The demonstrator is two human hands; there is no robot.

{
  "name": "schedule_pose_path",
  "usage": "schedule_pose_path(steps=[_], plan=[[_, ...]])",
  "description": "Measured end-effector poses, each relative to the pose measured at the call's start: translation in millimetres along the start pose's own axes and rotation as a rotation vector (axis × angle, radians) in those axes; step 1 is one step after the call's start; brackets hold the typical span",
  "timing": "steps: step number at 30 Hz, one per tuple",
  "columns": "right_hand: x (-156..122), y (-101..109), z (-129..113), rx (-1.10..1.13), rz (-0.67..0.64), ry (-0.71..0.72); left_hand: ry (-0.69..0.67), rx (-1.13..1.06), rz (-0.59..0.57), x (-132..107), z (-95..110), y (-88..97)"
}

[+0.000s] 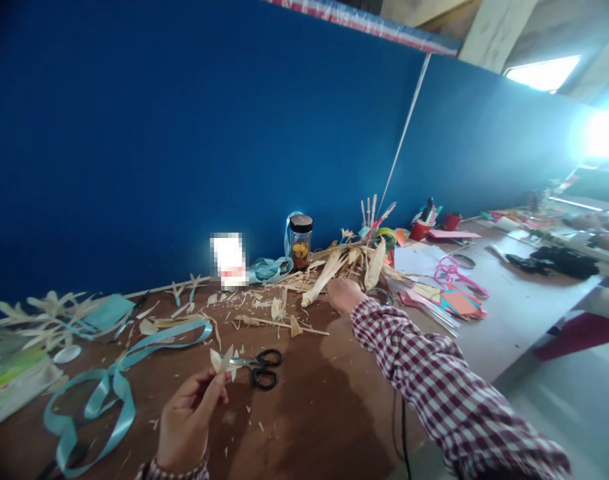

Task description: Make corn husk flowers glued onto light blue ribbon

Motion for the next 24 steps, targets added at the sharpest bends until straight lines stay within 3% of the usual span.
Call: schedule_pose_path(steps=[8,15,19,22,24], plan=[[2.8,-15.4,-19.2,0.030,-0.082,-0.080,0.015,0.042,0.006,1.4,-1.7,6.8],[-12.0,3.4,-3.8,0.125,-0.015,0.027,0.053,-0.024,-0.043,3.2,-6.9,8.7],[-39.2,27.7,-20.4,0.217,0.118,0.201,0.155,-0.137,-0.085,10.0,-17.1,13.5],[-68.8,31.6,-62.2,0.297,0.182,0.397,0.210,-0.268,-0.048,15.7,-23.5,17.8],[-88.8,26.0,-96.9,0.539,0.226,0.658,0.234,-0.354,-0.029,19.3,-25.7,20.2]])
Point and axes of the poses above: each hand's wrist, its own x-axis towards the middle knuckle, its own y-axis out of the back of the hand, z = x × y, the point moved 3 cm from there along x, towards the middle knuckle, and after that the axes turned 13 degrees about -z, right-handed, at the moved point
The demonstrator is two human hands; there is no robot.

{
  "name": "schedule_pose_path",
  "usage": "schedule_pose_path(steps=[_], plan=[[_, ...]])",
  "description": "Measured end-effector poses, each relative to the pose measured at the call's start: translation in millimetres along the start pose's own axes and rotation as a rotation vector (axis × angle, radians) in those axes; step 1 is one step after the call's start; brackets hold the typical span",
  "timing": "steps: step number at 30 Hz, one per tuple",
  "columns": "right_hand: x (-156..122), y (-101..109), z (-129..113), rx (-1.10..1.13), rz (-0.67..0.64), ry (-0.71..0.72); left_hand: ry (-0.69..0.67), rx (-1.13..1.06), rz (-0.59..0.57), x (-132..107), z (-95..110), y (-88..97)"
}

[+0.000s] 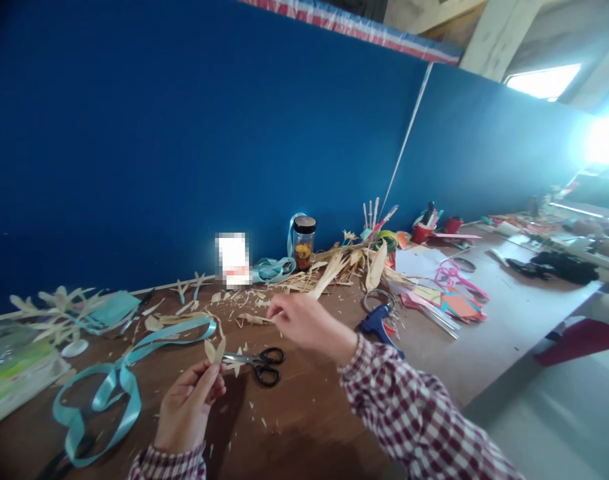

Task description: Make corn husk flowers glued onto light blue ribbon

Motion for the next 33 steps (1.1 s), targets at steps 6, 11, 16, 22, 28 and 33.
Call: schedule_pose_path(steps=[6,11,16,22,28,33], plan=[[5.2,-71.4,-41.2,0.333,0.091,0.200,0.033,-0.106,0.010,7.6,5.5,6.1],[17.0,-109.3,-26.9,0.589,0.184,0.146,0.044,-0.137,0.028,7.3,8.2,4.4],[25.1,-132.9,-13.6,0.809,0.239,0.069,0.020,-0.128,0.023,5.2,10.1,1.5],[25.5,-145.2,-10.4,0.887,0.145,0.039,0.014,-0.071,0.004,2.5,6.1,0.8],[25.7,-149.4,-4.9,0.848,0.146,0.037,0.040,0.020,-0.005,2.3,-2.1,1.9],[27.6,-150.1,-2.9,0.885,0.130,0.013,0.029,0.100,0.029,-0.8,-2.3,-1.2]])
Point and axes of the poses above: each hand's wrist, its own x-axis towards the middle knuckle, its own y-axis out of the back of the hand, z = x × y, the point moved 3 cm from there along x, towards the middle knuckle, and after that the axes turned 13 degrees about -z, right-handed, at the moved point
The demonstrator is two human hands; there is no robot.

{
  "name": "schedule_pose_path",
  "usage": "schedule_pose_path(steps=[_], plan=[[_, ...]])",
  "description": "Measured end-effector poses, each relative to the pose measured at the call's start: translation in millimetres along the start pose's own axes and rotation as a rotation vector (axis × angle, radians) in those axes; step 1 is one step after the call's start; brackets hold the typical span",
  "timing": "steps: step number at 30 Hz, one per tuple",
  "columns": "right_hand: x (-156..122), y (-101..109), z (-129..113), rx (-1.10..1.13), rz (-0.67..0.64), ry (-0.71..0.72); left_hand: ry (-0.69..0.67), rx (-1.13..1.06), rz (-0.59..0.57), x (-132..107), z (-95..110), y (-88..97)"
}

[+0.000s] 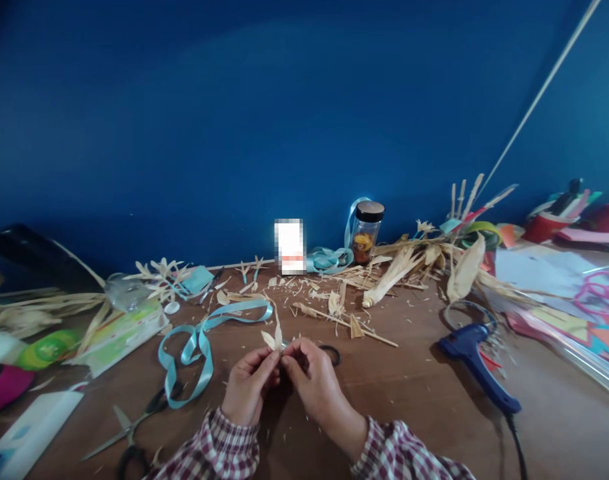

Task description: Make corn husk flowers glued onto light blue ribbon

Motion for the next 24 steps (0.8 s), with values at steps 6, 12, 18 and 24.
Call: schedule_pose_path(steps=[6,12,18,24], plan=[[-1.3,-0.5,-2.7,0.018,0.005,-0.001,-0.004,0.026,-0.016,-1.0,0.5,-0.3],[-1.0,-1.4,-6.1,0.059,0.008,-0.001,0.025,0.029,-0.071,1.9,-3.2,3.3],[-1.0,-2.8,-9.8,0.074,0.002,-0.001,-0.002,0.017,-0.040,-0.1,-0.3,-0.1],[-1.4,-1.6,-7.8,0.026,0.011,-0.001,-0.005,0.012,-0.023,-1.2,1.4,-2.2]])
Point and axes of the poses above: each hand's wrist, its own x-axis towards the middle knuckle, its own y-axis out of the back of the hand, z = x × y, the point moved 3 cm from there along x, towards the middle knuckle, and after that the axes turned 13 degrees about -z, right-handed, at the moved point
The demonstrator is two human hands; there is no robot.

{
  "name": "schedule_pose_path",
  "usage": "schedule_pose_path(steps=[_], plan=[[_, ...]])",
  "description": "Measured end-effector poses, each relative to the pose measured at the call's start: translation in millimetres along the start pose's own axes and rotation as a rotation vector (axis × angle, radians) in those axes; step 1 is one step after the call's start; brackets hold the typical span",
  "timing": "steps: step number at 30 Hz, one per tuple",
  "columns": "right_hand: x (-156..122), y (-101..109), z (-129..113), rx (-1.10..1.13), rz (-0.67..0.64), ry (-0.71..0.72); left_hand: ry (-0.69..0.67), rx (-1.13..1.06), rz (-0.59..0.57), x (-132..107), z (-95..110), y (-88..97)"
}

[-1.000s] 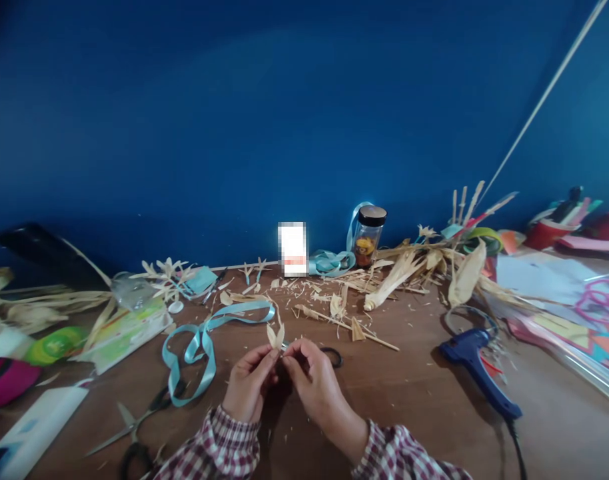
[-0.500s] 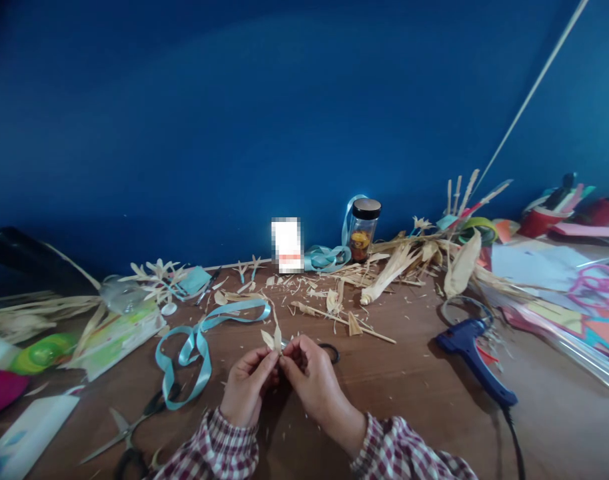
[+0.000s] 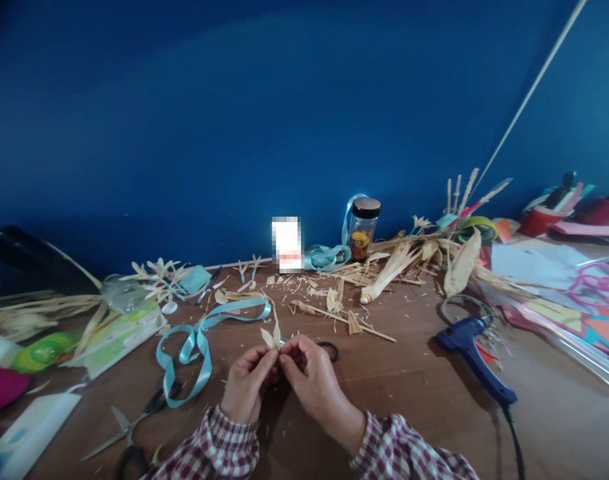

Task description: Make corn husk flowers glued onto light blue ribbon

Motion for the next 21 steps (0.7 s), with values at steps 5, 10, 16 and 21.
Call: schedule_pose_path(steps=[5,10,16,21], plan=[[0.6,1.9,1.1,-0.019,0.013,0.001,0.004,0.009,-0.002,0.4,-1.4,0.8],[0.3,2.3,-0.5,0.009,-0.005,0.006,0.015,0.004,-0.063,2.9,-4.1,4.4],[-0.8,1.6,-2.4,-0.006,-0.007,-0.008,0.006,0.020,-0.067,2.8,-4.5,6.5],[0.1,1.1,-4.2,0.049,0.014,-0.001,-0.006,0.011,-0.063,3.0,-6.9,7.7]])
Point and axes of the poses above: each hand's wrist, its own x-axis towards the middle knuckle, its own y-axis out of the back of the hand, z = x × y, the point moved 3 cm from there along x, towards the middle knuckle, and after that the axes turned 13 degrees about -z, right-handed, at the moved point
